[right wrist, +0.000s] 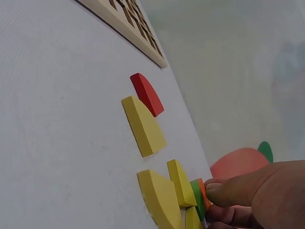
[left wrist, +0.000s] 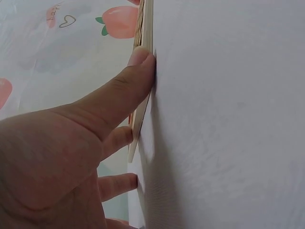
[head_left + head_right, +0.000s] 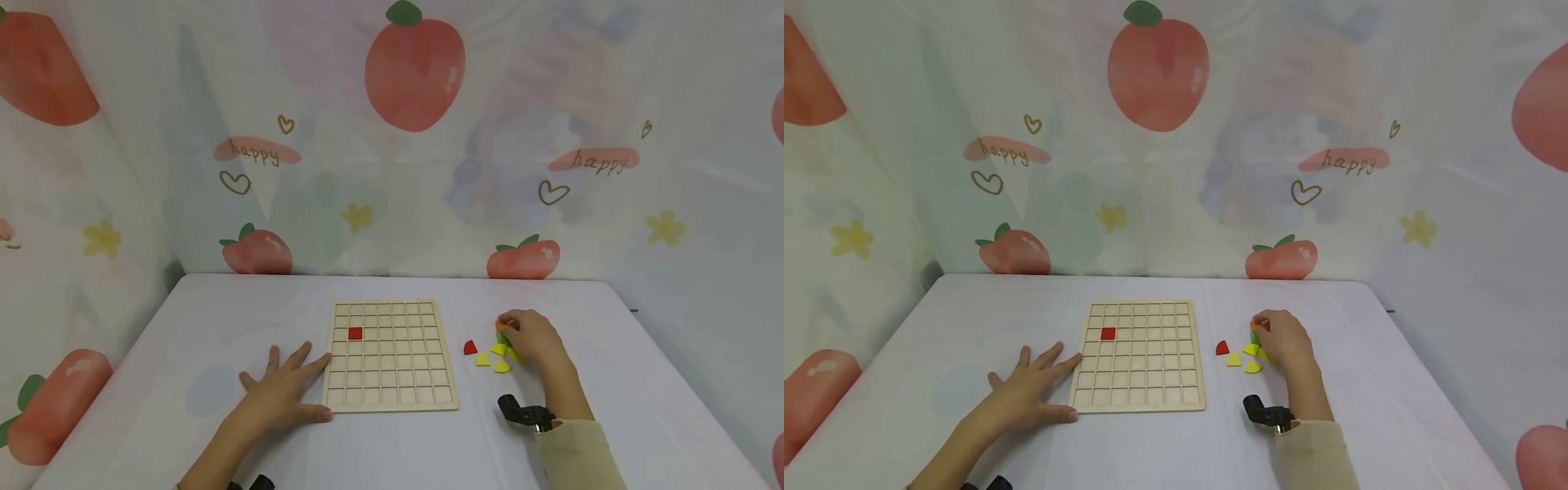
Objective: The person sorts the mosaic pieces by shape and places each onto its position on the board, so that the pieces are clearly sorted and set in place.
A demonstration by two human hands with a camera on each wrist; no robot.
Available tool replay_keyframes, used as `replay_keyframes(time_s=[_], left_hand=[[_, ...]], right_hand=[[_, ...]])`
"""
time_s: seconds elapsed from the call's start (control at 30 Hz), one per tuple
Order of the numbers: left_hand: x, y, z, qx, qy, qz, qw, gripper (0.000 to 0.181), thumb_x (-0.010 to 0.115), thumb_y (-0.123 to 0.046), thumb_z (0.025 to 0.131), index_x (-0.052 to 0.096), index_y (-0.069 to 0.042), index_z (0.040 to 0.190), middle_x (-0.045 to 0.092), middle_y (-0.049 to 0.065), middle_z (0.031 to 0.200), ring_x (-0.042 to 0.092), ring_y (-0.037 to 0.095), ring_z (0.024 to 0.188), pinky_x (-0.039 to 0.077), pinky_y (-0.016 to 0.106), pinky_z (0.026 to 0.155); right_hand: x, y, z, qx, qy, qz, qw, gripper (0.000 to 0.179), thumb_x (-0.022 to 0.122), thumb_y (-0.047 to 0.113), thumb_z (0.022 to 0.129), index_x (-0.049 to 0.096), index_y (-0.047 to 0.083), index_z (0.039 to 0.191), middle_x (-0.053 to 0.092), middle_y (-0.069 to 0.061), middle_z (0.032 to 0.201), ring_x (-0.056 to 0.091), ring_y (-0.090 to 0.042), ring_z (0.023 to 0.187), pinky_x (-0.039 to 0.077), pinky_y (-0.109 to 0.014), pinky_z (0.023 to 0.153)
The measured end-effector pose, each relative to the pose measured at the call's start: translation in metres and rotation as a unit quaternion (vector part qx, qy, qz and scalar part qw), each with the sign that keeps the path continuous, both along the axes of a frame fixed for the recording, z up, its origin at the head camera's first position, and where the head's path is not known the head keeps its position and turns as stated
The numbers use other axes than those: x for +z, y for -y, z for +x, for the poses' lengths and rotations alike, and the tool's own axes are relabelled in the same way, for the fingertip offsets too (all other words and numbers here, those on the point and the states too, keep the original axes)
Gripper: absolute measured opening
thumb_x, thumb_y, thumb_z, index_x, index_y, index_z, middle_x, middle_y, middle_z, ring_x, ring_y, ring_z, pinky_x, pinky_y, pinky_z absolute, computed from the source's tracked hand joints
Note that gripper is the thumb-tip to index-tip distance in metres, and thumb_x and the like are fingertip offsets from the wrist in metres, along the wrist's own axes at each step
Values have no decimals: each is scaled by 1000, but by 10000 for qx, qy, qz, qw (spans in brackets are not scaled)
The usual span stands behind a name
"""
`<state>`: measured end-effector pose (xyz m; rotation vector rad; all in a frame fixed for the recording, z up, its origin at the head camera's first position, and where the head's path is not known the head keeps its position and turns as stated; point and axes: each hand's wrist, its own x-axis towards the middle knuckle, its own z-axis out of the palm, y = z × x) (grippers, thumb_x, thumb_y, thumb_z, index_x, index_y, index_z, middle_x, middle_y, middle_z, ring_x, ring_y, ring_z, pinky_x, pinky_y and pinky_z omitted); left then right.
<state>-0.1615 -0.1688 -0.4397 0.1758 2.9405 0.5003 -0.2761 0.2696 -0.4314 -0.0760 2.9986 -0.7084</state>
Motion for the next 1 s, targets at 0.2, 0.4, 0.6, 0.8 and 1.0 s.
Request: replay_keyframes(time_s=[0.2,0.4,0.6,0.8,1.0], left_hand=[[-1,1,1,-7,7,12,10000,100,80,-70,59,47,-38,148,32,9,162,8,65,142,5,94,83],[0,1,2,22,6,45,10000,99,80,-69,60,46,-39,148,31,8,162,7,63,144,3,93,85],[-1,2,1,-13,-23,60,10000,98,80,-69,61,46,-40,148,32,7,162,8,62,144,4,93,85],[-1,3,1,1,32,7,10000,99,79,-70,60,45,-40,149,31,7,163,7,61,145,4,93,86],[1,4,1,-45,-21,98,9999,99,79,-70,60,46,-39,149,31,8,162,7,63,143,3,93,85]], right_hand=[[0,0,1,-111,77,-98,9999,30,57,12,98,65,1,126,64,-21,109,55,-34,94,50,-50,82],[1,1,2,-183,-25,-47,9998,31,60,14,98,66,2,125,64,-19,104,55,-33,92,50,-48,79],[-1,2,2,-352,-71,-69,9993,27,63,16,96,69,3,119,65,-18,103,56,-33,92,50,-48,79],[-4,3,1,-455,15,-324,9984,23,64,15,96,65,3,115,66,-17,104,58,-31,91,50,-45,78],[-2,3,-1,-444,-69,-549,9975,19,64,13,95,63,4,111,65,-16,104,57,-30,91,49,-44,78]])
